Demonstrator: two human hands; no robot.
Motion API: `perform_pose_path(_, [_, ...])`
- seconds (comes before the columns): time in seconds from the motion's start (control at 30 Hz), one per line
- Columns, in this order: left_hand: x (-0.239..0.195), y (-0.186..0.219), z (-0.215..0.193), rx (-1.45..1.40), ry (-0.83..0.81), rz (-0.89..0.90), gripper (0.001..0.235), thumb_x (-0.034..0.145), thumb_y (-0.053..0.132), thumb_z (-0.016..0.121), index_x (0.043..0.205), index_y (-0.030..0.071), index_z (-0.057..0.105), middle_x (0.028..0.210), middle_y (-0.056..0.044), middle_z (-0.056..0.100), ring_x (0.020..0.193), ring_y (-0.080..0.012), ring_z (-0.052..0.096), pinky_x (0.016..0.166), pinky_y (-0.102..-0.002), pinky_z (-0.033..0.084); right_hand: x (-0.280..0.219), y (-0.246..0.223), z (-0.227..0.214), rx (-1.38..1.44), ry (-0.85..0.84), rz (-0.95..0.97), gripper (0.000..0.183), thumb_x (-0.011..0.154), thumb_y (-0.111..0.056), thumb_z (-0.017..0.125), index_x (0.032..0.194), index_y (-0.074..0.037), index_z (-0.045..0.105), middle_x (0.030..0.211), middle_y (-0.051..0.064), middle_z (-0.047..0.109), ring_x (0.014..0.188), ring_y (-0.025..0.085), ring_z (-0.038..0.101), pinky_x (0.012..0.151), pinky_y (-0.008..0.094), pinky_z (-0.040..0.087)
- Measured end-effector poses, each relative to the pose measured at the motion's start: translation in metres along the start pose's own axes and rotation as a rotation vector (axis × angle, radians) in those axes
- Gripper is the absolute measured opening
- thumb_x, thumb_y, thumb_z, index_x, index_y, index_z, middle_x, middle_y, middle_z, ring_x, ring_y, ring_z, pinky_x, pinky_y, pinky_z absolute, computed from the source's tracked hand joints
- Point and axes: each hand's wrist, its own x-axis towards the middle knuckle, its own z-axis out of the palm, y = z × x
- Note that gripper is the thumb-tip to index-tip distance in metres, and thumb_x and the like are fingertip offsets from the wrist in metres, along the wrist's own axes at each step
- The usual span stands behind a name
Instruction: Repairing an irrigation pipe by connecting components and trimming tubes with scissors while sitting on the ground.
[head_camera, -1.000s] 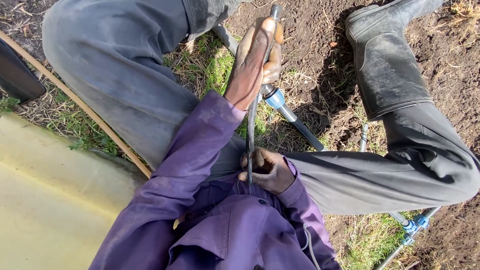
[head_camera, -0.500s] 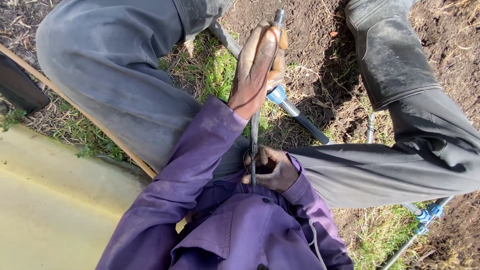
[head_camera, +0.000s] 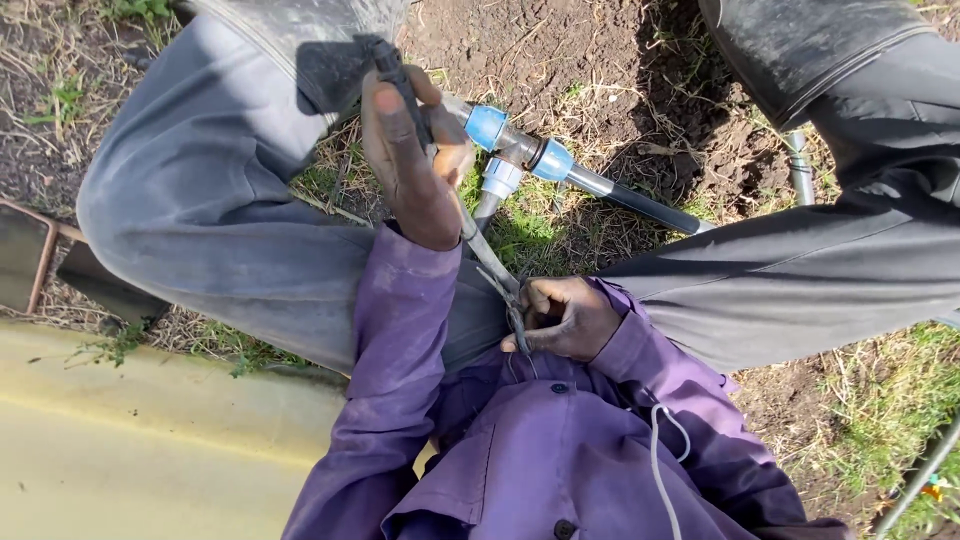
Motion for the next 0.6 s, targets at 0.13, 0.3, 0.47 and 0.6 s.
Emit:
perform_pose_path(0.13, [0.001,0.001,0.002,0.036,0.006,-0.018,0.051,0.110,0.059,0.052,0.108,0.008,0.049,0.061,0.003,0.039,0.046,-0.0058,0.030,0.043,-0.024,0.025,0.000,0.001,0.004,0.125,0.005,-0.020,0.066,0.072,-0.018,0.095,0.070,-0.011,0.030,0.066,0.002,0.063,0.062,0.004,0.061,0.053,0.025,0.049])
perform_pose_path(0.3, [0.004,0.000,-0.001,0.018,0.025,-0.011,0.050,0.109,0.058,0.053,0.109,0.009,0.050,0.057,0.004,0.034,0.044,-0.0050,0.027,0.041,-0.024,0.025,0.003,0.003,0.005,-0.005,0.107,-0.277,0.065,0.072,-0.022,0.095,0.067,-0.010,0.032,0.067,0.005,0.064,0.063,0.009,0.066,0.051,0.028,0.050])
perform_pose_path(0.47, [0.009,-0.011,-0.013,-0.070,0.022,-0.078,0.049,0.110,0.058,0.051,0.108,0.008,0.050,0.056,0.003,0.034,0.044,-0.0063,0.027,0.041,-0.024,0.024,0.002,0.009,0.006,-0.090,0.103,-0.138,0.067,0.070,-0.025,0.097,0.061,-0.009,0.032,0.055,0.007,0.048,0.050,0.014,0.048,0.045,0.035,0.039])
perform_pose_path(0.6, [0.013,-0.022,-0.025,-0.326,-0.121,-0.176,0.046,0.110,0.057,0.047,0.104,0.011,0.049,0.057,0.001,0.033,0.041,-0.0061,0.025,0.041,-0.024,0.025,0.001,0.008,0.008,-0.148,0.156,-0.286,0.069,0.074,-0.025,0.094,0.059,-0.005,0.029,0.052,0.008,0.035,0.045,0.020,0.034,0.045,0.040,0.031])
